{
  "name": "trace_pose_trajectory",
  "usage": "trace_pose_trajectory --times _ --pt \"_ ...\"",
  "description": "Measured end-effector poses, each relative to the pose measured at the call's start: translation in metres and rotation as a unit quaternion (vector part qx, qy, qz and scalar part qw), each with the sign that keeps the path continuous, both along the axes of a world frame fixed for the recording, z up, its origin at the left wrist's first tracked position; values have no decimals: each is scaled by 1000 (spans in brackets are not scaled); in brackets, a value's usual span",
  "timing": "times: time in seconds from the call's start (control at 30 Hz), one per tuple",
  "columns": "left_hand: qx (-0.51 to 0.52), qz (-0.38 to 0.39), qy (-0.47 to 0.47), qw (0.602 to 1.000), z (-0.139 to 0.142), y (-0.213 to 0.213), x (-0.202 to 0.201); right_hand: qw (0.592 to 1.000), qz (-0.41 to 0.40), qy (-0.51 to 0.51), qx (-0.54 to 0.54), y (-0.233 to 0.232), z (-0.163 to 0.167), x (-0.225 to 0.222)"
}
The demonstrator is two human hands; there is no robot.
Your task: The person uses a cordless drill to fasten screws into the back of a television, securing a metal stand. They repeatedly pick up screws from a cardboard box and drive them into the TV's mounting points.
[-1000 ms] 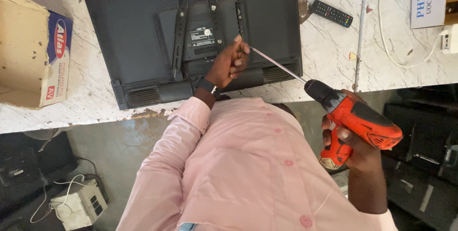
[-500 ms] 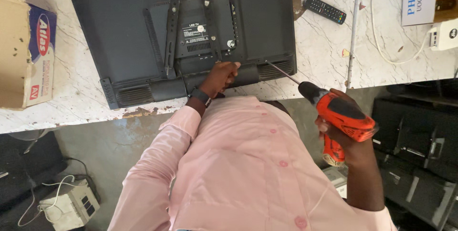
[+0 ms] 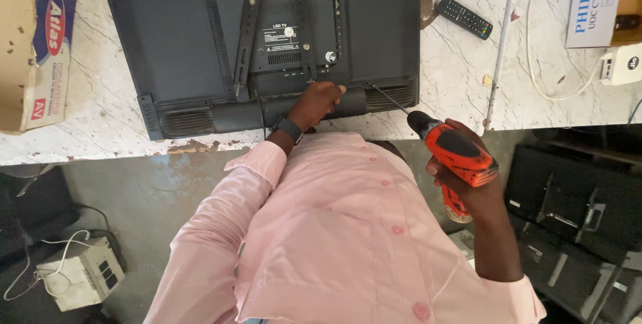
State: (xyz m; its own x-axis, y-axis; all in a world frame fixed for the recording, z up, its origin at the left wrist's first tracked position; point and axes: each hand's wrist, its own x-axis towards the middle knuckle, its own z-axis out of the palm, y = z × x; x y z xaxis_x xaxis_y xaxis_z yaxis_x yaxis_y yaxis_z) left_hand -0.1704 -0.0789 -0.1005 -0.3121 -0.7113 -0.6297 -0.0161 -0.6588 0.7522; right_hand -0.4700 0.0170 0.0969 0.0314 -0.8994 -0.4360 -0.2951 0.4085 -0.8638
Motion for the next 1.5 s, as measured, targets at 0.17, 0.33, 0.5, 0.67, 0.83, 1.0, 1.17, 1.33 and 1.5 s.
trace_pose_trajectory --times 0.17,0.33,0.5,0.67,0.83,1.0,1.17,1.33,1.5 --pt "3 3 0 1000 -1 -2 4 1000 14 14 11 -9 2 6" --pt "2 9 23 1000 -5 -6 5 1000 20 -8 3 -15 4 14" --pt "24 8 27 999 -7 -7 11 999 28 -15 10 -19 5 21" --pt "-3 20 45 999 -2 -9 13 999 16 -3 35 -22 8 27" --pt "0 -7 -2 1000 6 -11 16 1000 17 -1 26 -22 11 30" --pt "2 -6 -1 1000 9 -9 16 999 22 5 25 -22 13 30" --pt "-1 -6 -5 1000 5 -9 15 998 21 -48 22 -23 18 26" --pt "-5 -6 8 1000 -3 -5 14 999 -4 -19 39 -23 24 30" --pt "-2 6 26 1000 -2 -6 19 998 -35 -19 42 -27 32 36"
